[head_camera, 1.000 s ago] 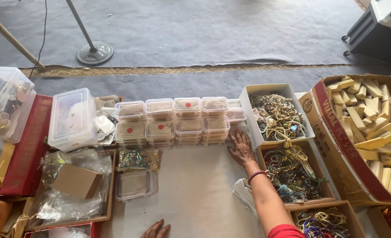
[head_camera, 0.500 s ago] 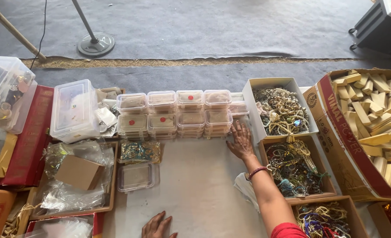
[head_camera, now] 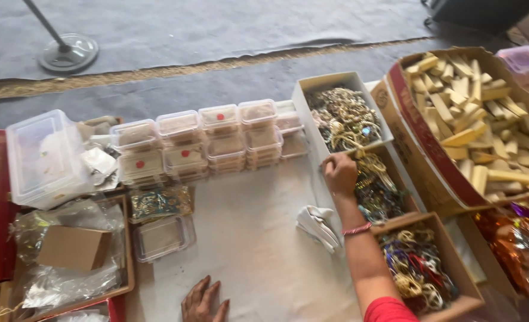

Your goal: The person cleans a silver chain with a white cloth, then places it into a small cloth pouch and a plastic container. They repeat this process with a second silver chain, wiping it clean before packaging it.

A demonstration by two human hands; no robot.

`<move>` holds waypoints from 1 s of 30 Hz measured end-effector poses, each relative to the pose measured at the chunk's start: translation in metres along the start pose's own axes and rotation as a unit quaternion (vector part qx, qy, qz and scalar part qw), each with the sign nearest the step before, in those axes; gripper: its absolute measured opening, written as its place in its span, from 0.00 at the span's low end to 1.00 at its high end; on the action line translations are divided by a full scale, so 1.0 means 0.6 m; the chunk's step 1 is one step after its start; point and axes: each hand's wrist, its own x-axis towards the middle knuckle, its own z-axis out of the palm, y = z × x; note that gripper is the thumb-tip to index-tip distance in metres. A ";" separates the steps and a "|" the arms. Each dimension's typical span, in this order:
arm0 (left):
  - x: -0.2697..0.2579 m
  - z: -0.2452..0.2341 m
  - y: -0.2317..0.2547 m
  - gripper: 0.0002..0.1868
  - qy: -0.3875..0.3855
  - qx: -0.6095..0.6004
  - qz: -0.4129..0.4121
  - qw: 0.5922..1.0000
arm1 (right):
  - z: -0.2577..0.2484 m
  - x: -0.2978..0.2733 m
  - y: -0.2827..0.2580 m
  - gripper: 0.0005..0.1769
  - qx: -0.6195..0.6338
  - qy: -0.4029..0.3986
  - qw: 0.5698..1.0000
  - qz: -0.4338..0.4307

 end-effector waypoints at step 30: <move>0.103 -0.160 0.204 0.29 -0.099 -0.197 0.013 0.975 | -0.535 -0.050 -0.213 0.16 0.310 -0.253 0.913 -0.082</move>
